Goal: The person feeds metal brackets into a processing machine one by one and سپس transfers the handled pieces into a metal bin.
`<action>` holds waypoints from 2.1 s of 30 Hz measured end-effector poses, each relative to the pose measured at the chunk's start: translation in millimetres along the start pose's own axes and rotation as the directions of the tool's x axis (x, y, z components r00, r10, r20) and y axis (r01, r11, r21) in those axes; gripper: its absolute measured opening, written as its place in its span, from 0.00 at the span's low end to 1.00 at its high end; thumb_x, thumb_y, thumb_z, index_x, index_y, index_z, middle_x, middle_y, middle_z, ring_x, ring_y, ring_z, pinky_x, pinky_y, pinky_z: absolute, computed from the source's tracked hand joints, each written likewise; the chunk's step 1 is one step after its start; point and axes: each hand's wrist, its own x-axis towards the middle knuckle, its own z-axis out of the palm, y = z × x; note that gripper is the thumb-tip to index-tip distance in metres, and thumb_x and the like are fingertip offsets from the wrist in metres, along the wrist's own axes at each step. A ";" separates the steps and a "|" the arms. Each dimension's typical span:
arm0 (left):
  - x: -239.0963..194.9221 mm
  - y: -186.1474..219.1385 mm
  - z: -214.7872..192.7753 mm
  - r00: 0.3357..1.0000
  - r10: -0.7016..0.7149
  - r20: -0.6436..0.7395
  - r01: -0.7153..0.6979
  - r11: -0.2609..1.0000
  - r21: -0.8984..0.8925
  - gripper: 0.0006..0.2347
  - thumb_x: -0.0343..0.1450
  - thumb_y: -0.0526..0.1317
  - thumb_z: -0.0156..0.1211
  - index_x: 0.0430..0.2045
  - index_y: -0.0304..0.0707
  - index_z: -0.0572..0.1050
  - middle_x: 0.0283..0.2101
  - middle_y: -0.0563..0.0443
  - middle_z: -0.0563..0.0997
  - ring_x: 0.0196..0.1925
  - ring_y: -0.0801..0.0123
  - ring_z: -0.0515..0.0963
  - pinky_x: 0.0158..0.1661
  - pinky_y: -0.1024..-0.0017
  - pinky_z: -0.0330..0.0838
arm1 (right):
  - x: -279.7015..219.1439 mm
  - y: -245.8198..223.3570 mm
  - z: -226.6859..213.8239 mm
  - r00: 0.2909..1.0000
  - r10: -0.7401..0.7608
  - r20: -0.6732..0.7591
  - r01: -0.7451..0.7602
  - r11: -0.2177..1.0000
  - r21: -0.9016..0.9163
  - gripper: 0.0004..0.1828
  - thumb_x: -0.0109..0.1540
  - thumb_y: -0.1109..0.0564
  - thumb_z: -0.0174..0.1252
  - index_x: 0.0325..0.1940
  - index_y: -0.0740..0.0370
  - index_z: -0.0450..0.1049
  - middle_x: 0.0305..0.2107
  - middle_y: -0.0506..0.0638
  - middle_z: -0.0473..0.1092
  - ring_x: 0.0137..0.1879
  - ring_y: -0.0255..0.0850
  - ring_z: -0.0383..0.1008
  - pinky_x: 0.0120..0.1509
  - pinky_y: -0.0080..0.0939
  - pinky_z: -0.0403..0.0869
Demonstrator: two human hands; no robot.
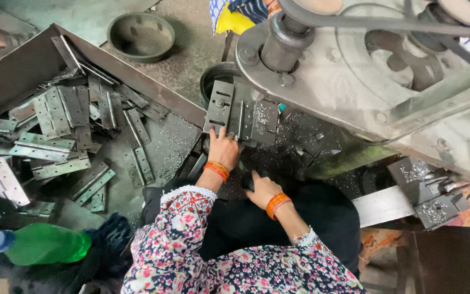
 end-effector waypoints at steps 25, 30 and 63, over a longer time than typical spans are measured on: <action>-35.0 -15.5 -61.0 0.777 0.023 -0.629 -0.235 0.937 -0.257 0.17 0.60 0.33 0.62 0.44 0.35 0.77 0.47 0.46 0.78 0.54 0.53 0.73 0.57 0.55 0.65 | 4.5 17.3 -14.7 0.969 -0.119 -0.215 0.127 0.992 0.023 0.38 0.61 0.33 0.58 0.70 0.51 0.65 0.60 0.60 0.69 0.62 0.59 0.72 0.61 0.56 0.73; -32.1 -14.9 -55.7 0.797 -0.224 -0.560 -0.209 0.769 -0.605 0.15 0.60 0.29 0.64 0.39 0.31 0.76 0.45 0.43 0.79 0.51 0.49 0.74 0.53 0.58 0.69 | 39.6 33.3 -16.1 0.828 -0.053 -0.559 0.318 0.865 0.389 0.39 0.56 0.49 0.67 0.71 0.54 0.64 0.54 0.57 0.73 0.52 0.51 0.78 0.53 0.49 0.77; -0.1 -13.5 -10.4 1.000 -0.005 -0.018 0.002 0.979 -0.204 0.17 0.64 0.47 0.61 0.44 0.40 0.80 0.56 0.53 0.78 0.66 0.52 0.64 0.64 0.31 0.49 | 93.8 23.4 -19.3 0.797 -0.482 -0.363 0.563 0.810 0.163 0.26 0.54 0.58 0.67 0.55 0.70 0.76 0.63 0.64 0.67 0.68 0.58 0.69 0.69 0.49 0.69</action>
